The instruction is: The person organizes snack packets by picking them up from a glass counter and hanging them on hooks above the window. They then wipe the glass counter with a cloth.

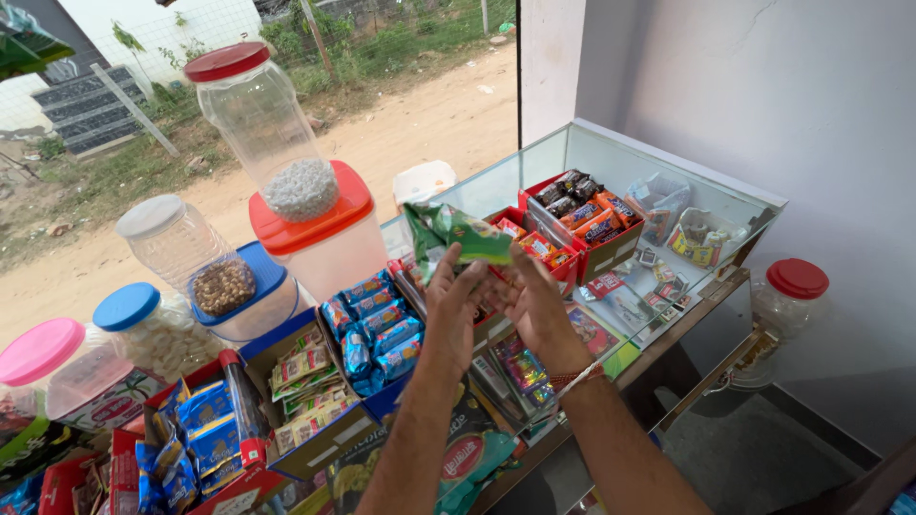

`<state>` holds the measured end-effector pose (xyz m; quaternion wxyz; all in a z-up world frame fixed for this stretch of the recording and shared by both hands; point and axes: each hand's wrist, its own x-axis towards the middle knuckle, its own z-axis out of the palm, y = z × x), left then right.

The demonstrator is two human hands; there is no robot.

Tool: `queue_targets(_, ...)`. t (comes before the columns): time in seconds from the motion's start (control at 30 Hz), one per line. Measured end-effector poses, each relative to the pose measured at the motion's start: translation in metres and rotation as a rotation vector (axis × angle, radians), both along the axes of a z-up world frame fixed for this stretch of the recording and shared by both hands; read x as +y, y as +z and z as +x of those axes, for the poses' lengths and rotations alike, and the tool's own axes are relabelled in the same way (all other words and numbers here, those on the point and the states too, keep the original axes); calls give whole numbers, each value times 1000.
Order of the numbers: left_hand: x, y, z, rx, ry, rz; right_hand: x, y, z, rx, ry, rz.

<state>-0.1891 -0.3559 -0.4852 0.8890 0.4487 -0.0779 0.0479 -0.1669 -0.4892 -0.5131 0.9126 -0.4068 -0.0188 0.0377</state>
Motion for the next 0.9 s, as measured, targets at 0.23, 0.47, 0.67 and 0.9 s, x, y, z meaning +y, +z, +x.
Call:
queue_targets(0.23,-7,-1,-32,-38,-58,31,15,4,-1,121,-135,162)
queue_targets(0.47,-2,-11,-56,-4,-11,107,19,-11,15,180,-113,298)
queue_targets(0.67,11,-16,-68,6,21,202,31,-1,6,82,-75,288)
queue_targets(0.9,24,-19,-70,59,120,60,33,34,-19,53,-90,197)
